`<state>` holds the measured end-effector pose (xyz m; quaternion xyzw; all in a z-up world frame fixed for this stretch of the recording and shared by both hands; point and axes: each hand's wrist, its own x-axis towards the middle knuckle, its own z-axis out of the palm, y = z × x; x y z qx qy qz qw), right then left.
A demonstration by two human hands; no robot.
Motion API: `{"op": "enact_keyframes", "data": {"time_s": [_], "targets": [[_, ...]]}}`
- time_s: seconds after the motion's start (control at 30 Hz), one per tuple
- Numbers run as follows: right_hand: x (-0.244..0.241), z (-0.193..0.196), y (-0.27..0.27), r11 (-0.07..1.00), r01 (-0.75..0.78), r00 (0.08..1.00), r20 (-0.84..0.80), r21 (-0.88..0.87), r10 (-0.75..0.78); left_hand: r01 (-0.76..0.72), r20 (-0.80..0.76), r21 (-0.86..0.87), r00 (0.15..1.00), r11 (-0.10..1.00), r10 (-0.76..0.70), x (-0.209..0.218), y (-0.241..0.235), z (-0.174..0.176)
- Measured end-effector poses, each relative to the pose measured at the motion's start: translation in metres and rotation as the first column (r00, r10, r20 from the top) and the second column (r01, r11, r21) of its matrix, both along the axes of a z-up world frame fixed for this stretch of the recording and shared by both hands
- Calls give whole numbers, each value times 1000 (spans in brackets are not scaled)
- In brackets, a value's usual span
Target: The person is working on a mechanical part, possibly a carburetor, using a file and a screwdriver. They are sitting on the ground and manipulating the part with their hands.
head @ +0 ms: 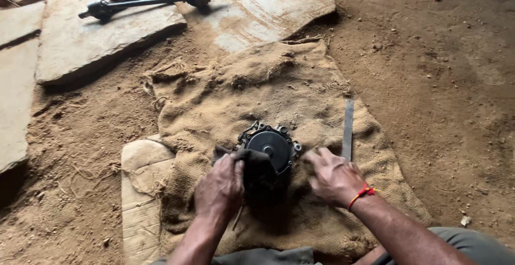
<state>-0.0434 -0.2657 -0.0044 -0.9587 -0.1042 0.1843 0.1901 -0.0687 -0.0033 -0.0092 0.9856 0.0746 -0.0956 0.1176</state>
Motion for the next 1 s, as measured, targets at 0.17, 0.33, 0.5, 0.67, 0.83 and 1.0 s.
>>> {"op": "enact_keyframes", "data": {"time_s": [0.17, 0.33, 0.5, 0.67, 0.83, 1.0], "targets": [[-15, 6, 15, 926, -95, 995, 41, 364, 86, 79, 369, -148, 929, 986, -19, -13, -21, 15], [-20, 13, 19, 886, -192, 980, 128, 423, 151, 326, 451, -95, 856, 941, -251, -14, -43, 37], [-16, 0, 14, 958, -140, 989, -1, 249, 145, 230, 242, -330, 958, 916, -154, -26, -65, 42], [-17, -3, 16, 948, -187, 982, 87, 259, 170, 278, 278, -279, 940, 919, -200, -27, -46, 42], [-16, -1, 17, 935, -188, 980, 119, 301, 159, 290, 289, -247, 933, 925, -215, -33, -29, 45], [-16, -3, 15, 921, -203, 975, 155, 334, 159, 311, 288, -245, 928, 918, -238, -26, -40, 38]]}}
